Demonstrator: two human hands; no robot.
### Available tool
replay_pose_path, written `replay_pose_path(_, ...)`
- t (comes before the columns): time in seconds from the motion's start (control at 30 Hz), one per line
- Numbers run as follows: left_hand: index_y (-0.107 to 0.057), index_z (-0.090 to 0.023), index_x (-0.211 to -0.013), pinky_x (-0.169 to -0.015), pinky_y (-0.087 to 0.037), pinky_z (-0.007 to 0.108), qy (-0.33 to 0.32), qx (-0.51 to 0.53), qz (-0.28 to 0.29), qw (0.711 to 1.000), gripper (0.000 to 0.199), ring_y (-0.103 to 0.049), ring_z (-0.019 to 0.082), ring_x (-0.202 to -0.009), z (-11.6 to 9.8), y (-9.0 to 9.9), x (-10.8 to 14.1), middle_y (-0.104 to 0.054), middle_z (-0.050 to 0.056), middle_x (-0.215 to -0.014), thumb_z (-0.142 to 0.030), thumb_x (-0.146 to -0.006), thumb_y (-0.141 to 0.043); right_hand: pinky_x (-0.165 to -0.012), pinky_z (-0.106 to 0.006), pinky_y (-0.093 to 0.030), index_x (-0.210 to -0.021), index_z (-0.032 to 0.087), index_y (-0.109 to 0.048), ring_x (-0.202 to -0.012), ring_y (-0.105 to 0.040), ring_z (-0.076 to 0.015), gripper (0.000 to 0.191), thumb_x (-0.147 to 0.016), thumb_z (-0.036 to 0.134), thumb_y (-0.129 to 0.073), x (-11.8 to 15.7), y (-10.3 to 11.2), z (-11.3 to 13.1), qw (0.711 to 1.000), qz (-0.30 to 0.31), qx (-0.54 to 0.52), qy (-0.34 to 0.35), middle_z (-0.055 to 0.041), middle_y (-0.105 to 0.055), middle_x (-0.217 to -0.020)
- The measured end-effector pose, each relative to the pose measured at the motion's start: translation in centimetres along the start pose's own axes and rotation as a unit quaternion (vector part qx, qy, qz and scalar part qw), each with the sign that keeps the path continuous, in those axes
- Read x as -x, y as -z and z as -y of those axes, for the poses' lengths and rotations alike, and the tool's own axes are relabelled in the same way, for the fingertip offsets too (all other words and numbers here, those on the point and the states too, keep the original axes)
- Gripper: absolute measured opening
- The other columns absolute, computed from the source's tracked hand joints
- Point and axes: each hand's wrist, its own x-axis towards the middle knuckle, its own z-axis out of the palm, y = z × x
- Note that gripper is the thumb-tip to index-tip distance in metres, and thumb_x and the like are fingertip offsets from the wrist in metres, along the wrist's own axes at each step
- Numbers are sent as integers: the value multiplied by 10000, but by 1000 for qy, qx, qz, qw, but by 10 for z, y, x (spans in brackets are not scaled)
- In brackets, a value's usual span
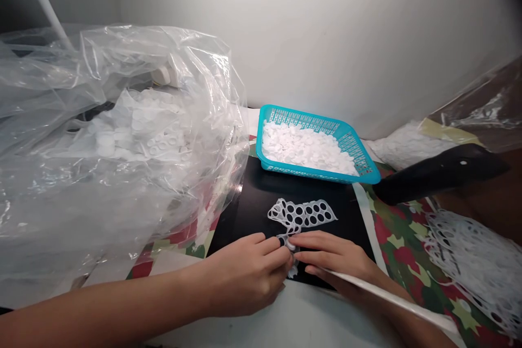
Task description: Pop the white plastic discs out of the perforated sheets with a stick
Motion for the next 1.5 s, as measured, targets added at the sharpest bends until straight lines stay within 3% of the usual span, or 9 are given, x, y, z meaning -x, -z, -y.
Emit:
replay_pose_path(0.47, -597, -72, -1148, -598, -372, 309, 8, 24, 14, 1000, 269, -489, 165, -718, 3, 5, -2, -555, 67, -883, -170, -906, -533, -974, -243, -512, -1068, 135, -667, -1120, -627, -158, 189, -963, 194, -521, -2, 0, 0, 1000, -10, 0, 6, -125, -691, -1140)
replay_pose_path(0.8, -610, -97, -967, -584, -378, 305, 6, 30, 29, 999, 135, -501, 174, -743, 2, 7, -3, -543, 69, -875, -176, -873, -556, -947, -284, -554, -1197, 160, -621, -1171, -597, -197, 283, -922, 121, -572, 2, -12, 5, 994, -1, 110, 19, -115, -670, -1200)
replay_pose_path(0.9, -619, -92, -949, -584, -384, 304, 5, 37, 26, 999, 129, -496, 170, -743, 2, 7, -3, -542, 66, -882, -155, -864, -544, -946, -321, -563, -1225, 148, -604, -1161, -608, -213, 289, -948, 126, -524, -1, -14, 10, 993, -22, 115, 15, -135, -671, -1190)
replay_pose_path(1.13, -609, -64, -1105, -587, -388, 304, -3, 31, 37, 999, 272, -481, 175, -711, 1, 6, -2, -531, 68, -845, -183, -871, -534, -955, -302, -552, -1367, 211, -507, -1160, -616, -193, 437, -947, 89, -493, 2, -18, 5, 991, -93, 82, -55, -113, -637, -1258)
replay_pose_path(1.27, -601, -71, -1103, -563, -375, 303, 4, 33, 35, 999, 260, -472, 171, -689, 0, 7, -3, -518, 55, -816, -165, -869, -534, -923, -302, -559, -1304, 216, -561, -1098, -650, -186, 407, -933, 65, -491, -2, -16, 1, 979, -179, 89, -47, -103, -671, -1204)
replay_pose_path(1.5, -600, -67, -1120, -569, -379, 310, 7, 44, 36, 998, 281, -473, 172, -701, 0, 6, -2, -520, 51, -828, -163, -866, -529, -890, -280, -566, -1173, 206, -620, -1017, -692, -169, 304, -927, 75, -498, -10, -6, 3, 971, -203, 103, -77, -75, -714, -1123)
